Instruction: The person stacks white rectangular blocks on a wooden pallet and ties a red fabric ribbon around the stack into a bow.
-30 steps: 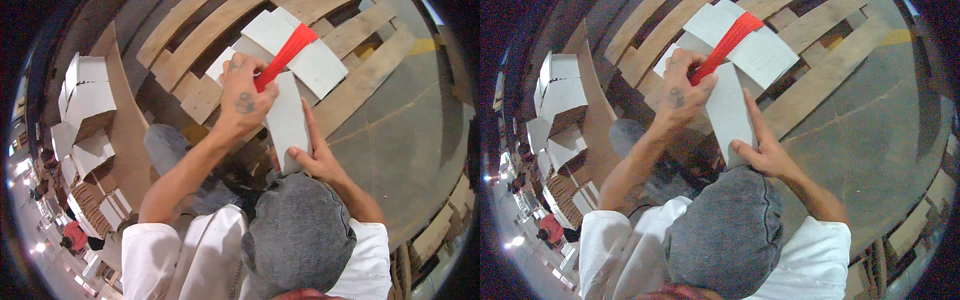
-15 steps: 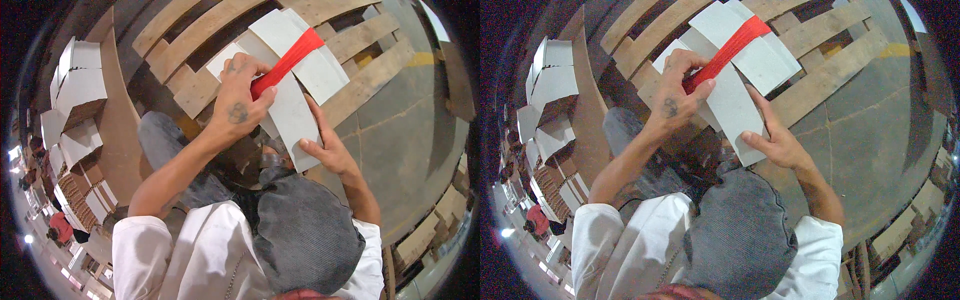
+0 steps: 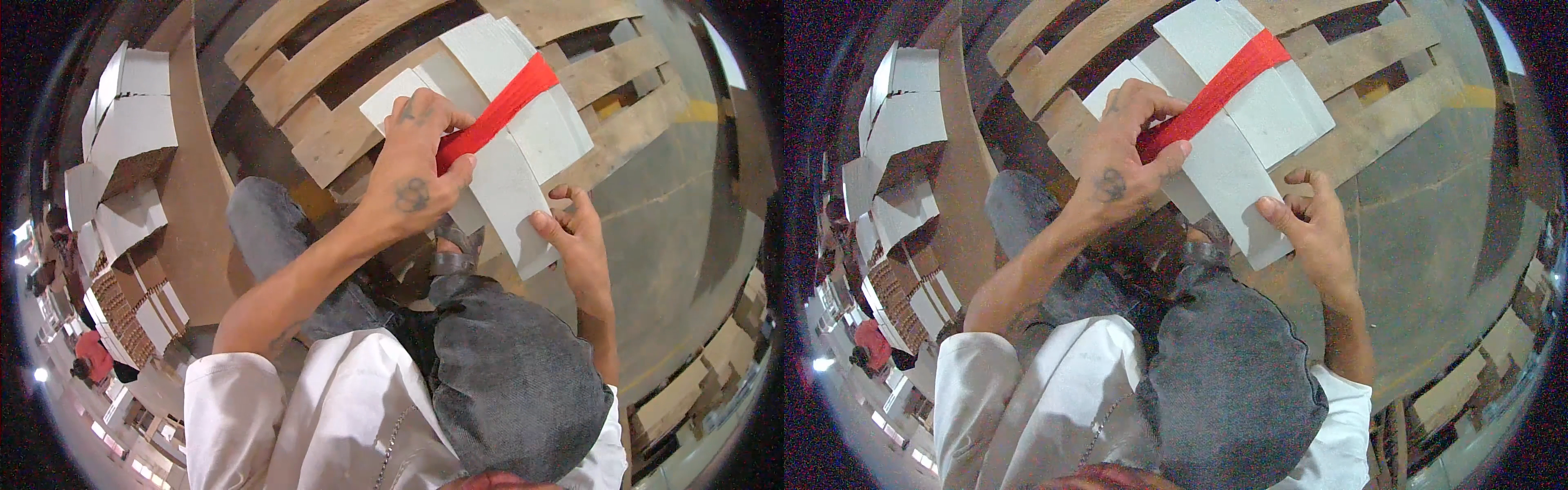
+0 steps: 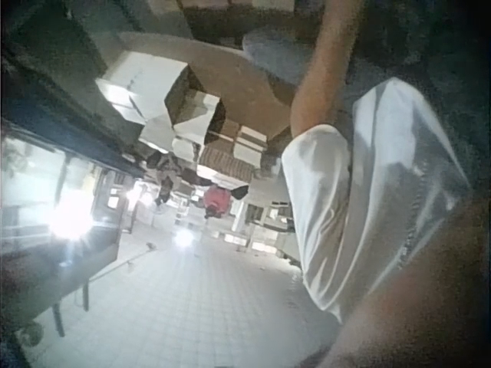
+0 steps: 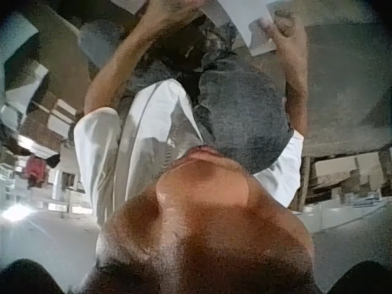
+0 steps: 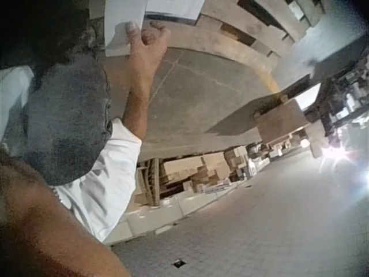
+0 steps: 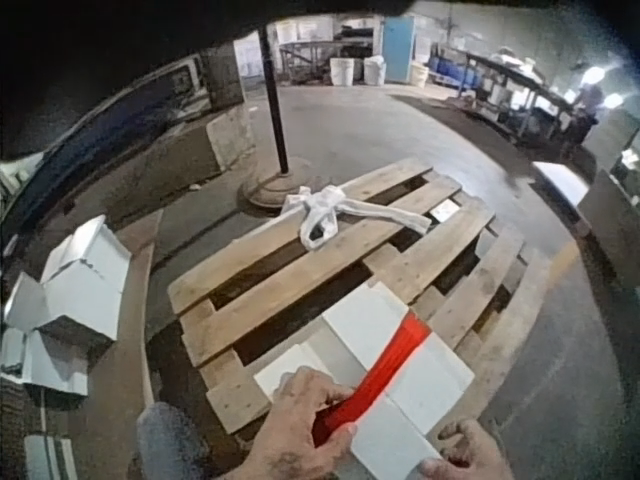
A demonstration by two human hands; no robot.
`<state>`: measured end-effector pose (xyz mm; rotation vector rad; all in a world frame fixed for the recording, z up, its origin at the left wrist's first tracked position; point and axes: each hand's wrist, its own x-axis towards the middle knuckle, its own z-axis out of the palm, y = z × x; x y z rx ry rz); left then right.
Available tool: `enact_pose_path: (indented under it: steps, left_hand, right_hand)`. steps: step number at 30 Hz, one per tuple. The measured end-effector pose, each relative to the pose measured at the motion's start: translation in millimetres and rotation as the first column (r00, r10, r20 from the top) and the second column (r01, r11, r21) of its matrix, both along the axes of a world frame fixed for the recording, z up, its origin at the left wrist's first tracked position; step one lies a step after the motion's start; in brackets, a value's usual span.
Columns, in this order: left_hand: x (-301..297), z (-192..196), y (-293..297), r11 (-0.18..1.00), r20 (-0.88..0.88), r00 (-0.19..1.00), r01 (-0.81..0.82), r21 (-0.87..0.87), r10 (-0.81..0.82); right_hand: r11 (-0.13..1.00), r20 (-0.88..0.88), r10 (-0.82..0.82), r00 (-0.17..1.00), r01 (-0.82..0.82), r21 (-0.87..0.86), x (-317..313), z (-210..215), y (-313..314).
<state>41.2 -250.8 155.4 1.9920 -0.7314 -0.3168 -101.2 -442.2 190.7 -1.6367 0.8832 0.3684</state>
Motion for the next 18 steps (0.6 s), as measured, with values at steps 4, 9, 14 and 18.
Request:
enact_pose_path:
  steps: [4,9,14,18]
  left_hand:
    - [-1.6,2.4,-0.4,0.999,0.069,0.997,-0.030,0.020,0.029]
    - [-3.0,-1.5,5.3,1.000,0.061,0.998,-0.008,-0.010,0.008]
    - [42.8,-2.7,12.2,0.988,0.178,0.972,-0.153,-0.031,0.156]
    - [94.6,-7.9,-15.9,0.995,-0.075,0.997,-0.016,-0.097,0.009]
  right_hand:
    - [0.997,0.141,-0.048,0.989,0.055,-0.045,1.0,-9.7,9.8]
    - [0.991,0.241,-0.077,0.967,0.100,-0.088,-1.3,-19.0,18.6]
    - [0.923,0.654,-0.235,0.719,0.376,-0.082,-7.1,-51.6,20.4]
    - [0.871,0.802,-0.229,0.551,0.483,-0.083,2.1,-59.9,28.3]
